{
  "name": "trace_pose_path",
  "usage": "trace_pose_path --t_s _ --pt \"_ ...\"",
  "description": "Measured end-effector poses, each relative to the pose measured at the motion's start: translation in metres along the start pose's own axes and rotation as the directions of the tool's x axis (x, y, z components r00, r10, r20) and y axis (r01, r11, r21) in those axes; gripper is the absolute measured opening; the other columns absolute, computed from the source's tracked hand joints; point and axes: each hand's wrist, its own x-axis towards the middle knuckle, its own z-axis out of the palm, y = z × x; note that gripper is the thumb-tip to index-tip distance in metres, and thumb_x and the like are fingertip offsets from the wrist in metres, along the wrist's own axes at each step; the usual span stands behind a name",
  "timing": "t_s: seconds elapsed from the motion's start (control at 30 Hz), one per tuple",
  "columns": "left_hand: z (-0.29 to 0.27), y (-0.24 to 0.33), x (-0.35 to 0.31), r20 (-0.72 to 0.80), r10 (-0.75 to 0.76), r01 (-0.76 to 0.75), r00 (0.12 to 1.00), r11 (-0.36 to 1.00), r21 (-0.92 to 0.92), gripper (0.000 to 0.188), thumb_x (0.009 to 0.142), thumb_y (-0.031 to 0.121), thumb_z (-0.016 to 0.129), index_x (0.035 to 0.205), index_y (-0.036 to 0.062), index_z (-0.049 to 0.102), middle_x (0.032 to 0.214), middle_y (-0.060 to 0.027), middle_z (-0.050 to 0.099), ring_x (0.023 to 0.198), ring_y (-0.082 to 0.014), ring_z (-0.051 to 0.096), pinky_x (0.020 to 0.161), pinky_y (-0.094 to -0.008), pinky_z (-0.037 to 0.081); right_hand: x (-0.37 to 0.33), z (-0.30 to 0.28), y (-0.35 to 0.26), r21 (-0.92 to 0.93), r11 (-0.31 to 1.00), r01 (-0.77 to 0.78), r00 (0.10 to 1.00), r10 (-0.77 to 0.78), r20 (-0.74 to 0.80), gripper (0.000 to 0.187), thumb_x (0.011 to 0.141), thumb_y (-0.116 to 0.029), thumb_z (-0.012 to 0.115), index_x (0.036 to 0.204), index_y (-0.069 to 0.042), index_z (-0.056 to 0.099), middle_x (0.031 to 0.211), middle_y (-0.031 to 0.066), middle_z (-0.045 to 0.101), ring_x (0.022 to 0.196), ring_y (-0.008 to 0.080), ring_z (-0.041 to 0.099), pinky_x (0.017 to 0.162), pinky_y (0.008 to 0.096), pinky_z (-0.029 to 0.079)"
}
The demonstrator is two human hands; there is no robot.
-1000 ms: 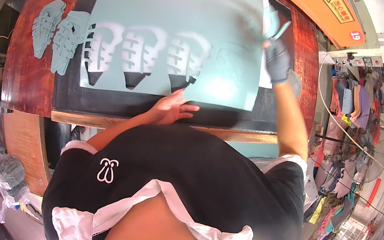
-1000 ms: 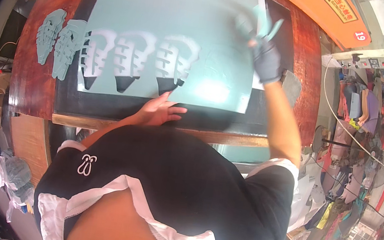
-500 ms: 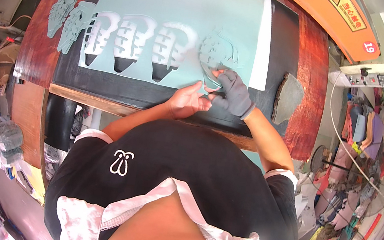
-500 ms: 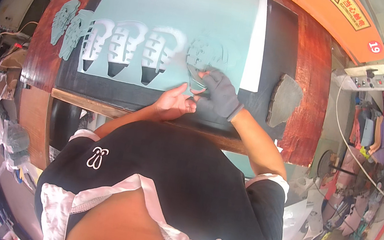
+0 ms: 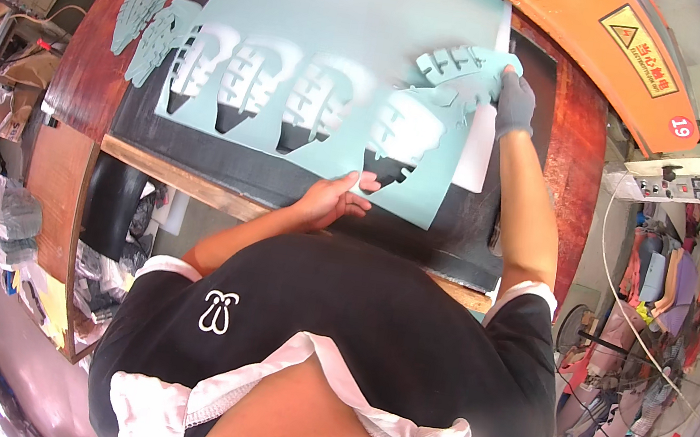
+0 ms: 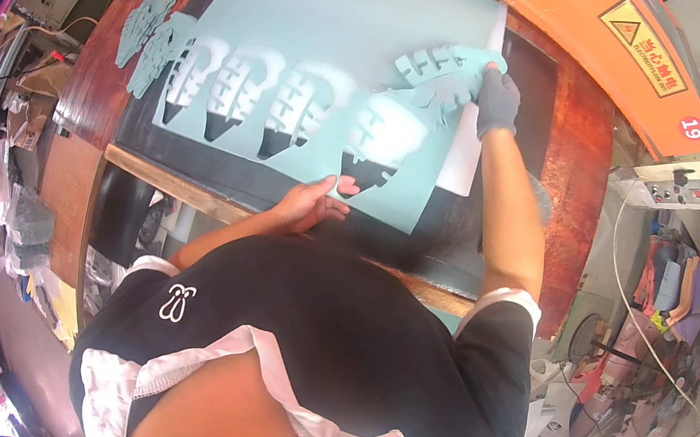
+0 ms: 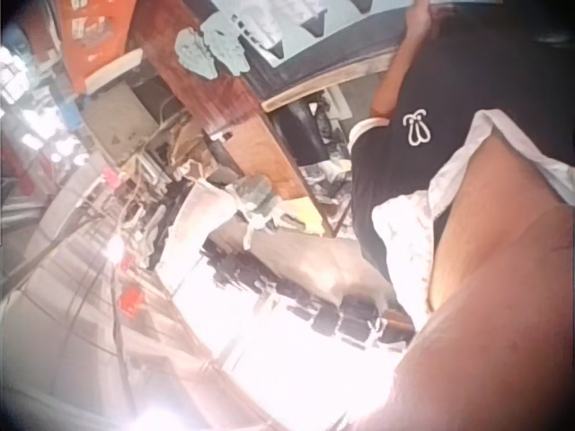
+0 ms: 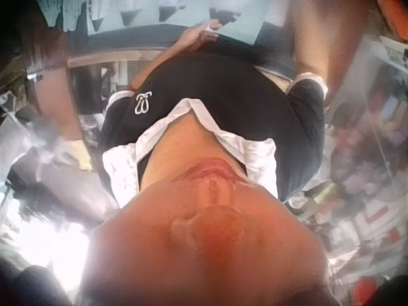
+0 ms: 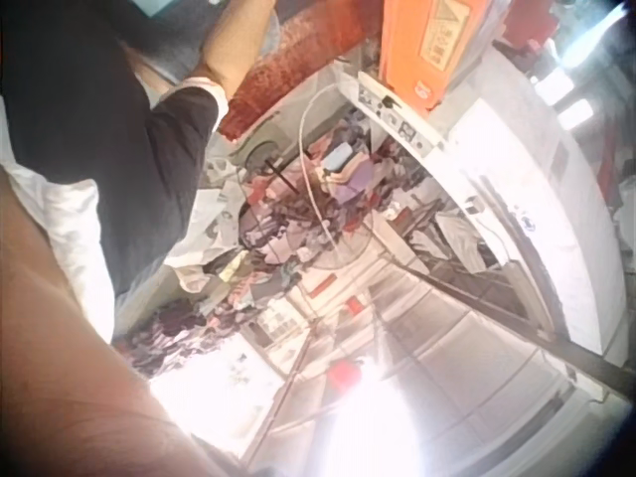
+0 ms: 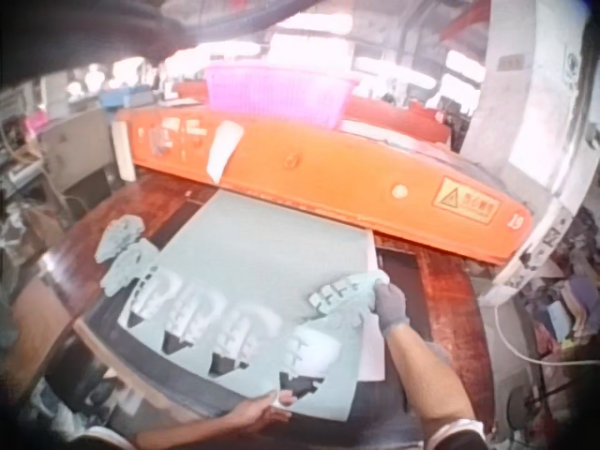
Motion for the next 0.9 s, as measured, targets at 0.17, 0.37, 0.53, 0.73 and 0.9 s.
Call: trace_pose_path --t_s 0.17,0.37,0.53,0.73,0.9 --pt "0.001 -0.001 0.003 -0.012 0.010 -0.009 1.000 0.999 0.047 0.044 0.099 0.030 0.042 0.131 -0.0007 0.041 0.123 -0.0142 0.053 0.094 -0.0242 0.059 0.085 -0.0379 0.048 0.085 0.010 -0.016 -0.087 0.996 -0.025 0.994 0.015 -0.113 0.036 0.084 -0.029 0.057 0.097 0.004 0.065 0.089 0.0142 0.065 0.082 0.0206 0.061 0.072 0.0335 0.048" --pt "0.006 0.002 0.002 -0.006 0.059 -0.058 0.998 0.993 0.107 0.042 0.098 0.030 0.045 0.125 -0.0011 0.046 0.121 -0.0149 0.054 0.094 -0.0252 0.060 0.084 -0.0375 0.049 0.132 0.026 -0.025 -0.364 0.931 -0.002 0.976 -0.077 -0.202 0.042 0.079 -0.032 0.055 0.096 0.005 0.066 0.096 0.0224 0.065 0.088 0.0300 0.064 0.076 0.0372 0.047" --pt "0.015 0.006 -0.011 -0.094 -0.054 0.075 0.994 0.968 0.238 0.041 0.098 0.032 0.044 0.125 0.0013 0.047 0.121 -0.0103 0.055 0.093 -0.0226 0.059 0.085 -0.0357 0.047 0.101 0.032 -0.039 -0.040 0.998 0.044 0.996 -0.041 0.080 0.034 0.083 -0.032 0.059 0.089 0.001 0.064 0.083 0.0071 0.062 0.073 0.0180 0.059 0.067 0.0319 0.047" --pt "0.041 0.068 -0.043 0.412 -0.171 -0.161 0.895 0.737 0.656 0.034 0.096 0.031 0.049 0.115 0.0032 0.056 0.110 -0.0053 0.059 0.092 -0.0141 0.058 0.081 -0.0311 0.048 0.003 0.030 -0.063 0.126 0.985 0.116 0.955 -0.145 0.257 0.028 0.088 -0.034 0.057 0.079 -0.008 0.060 0.073 -0.0006 0.055 0.064 0.0083 0.048 0.057 0.0243 0.040" --pt "0.086 0.119 0.034 0.281 0.572 -0.507 0.771 0.283 0.814 0.048 0.090 0.034 0.057 0.126 0.0031 0.050 0.126 -0.0136 0.052 0.113 -0.0224 0.051 0.097 -0.0360 0.040 -0.067 0.042 -0.065 0.118 0.965 0.233 0.946 -0.253 0.202 0.031 0.088 -0.035 0.057 0.077 -0.007 0.058 0.070 -0.0027 0.051 0.063 0.0070 0.045 0.057 0.0253 0.039"
